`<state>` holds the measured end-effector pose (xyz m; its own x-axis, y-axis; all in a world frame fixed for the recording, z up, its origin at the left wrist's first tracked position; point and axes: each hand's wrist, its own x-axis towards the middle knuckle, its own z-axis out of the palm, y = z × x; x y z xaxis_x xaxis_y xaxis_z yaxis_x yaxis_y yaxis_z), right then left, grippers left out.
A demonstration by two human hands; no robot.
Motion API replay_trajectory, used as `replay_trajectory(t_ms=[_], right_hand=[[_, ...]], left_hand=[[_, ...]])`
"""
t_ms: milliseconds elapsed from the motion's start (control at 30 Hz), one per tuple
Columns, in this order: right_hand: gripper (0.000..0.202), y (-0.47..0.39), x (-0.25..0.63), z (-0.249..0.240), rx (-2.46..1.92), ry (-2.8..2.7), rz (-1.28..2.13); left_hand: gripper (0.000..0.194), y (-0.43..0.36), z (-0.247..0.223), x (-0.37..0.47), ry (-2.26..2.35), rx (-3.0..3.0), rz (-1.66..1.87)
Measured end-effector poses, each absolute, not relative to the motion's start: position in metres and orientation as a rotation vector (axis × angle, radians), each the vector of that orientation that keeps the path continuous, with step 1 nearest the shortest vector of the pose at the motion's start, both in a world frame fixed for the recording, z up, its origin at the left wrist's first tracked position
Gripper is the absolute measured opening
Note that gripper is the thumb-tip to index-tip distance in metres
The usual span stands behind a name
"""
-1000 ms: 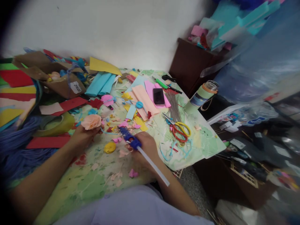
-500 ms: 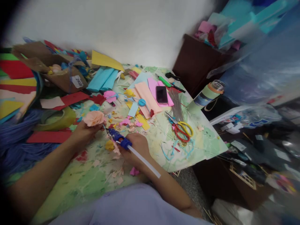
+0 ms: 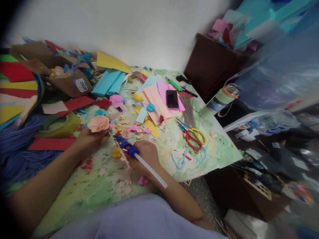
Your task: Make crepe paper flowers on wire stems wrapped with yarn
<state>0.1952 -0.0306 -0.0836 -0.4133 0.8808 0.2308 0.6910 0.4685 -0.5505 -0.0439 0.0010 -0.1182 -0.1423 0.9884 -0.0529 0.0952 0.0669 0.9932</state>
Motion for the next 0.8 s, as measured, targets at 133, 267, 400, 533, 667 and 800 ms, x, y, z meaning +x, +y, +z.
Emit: replay_trajectory(t_ms=[133,267,400,533,667,800], right_hand=[[0.034,-0.030,0.194,-0.084,-1.308,-2.239,0.510],[0.034,-0.030,0.195,-0.082,-1.316,-2.238,0.499],[0.033,-0.031,0.194,-0.082,-1.323,-2.260,0.475],[0.033,-0.032,0.199,-0.084,-1.218,-2.297,0.456],[0.032,-0.026,0.226,-0.085,-1.166,-2.191,0.276],[0.028,-0.011,0.270,-0.089,-1.541,-2.128,0.020]], left_hand=[[0.032,0.002,-0.119,-0.045,1.374,1.152,1.230],[0.031,0.002,-0.121,-0.045,1.379,1.127,1.220],[0.030,0.002,-0.119,-0.044,1.366,1.100,1.252],[0.030,0.004,-0.119,-0.043,1.331,1.049,1.305],[0.029,0.007,-0.119,-0.041,1.254,0.970,1.378],[0.030,0.009,-0.113,-0.037,1.187,0.896,1.443]])
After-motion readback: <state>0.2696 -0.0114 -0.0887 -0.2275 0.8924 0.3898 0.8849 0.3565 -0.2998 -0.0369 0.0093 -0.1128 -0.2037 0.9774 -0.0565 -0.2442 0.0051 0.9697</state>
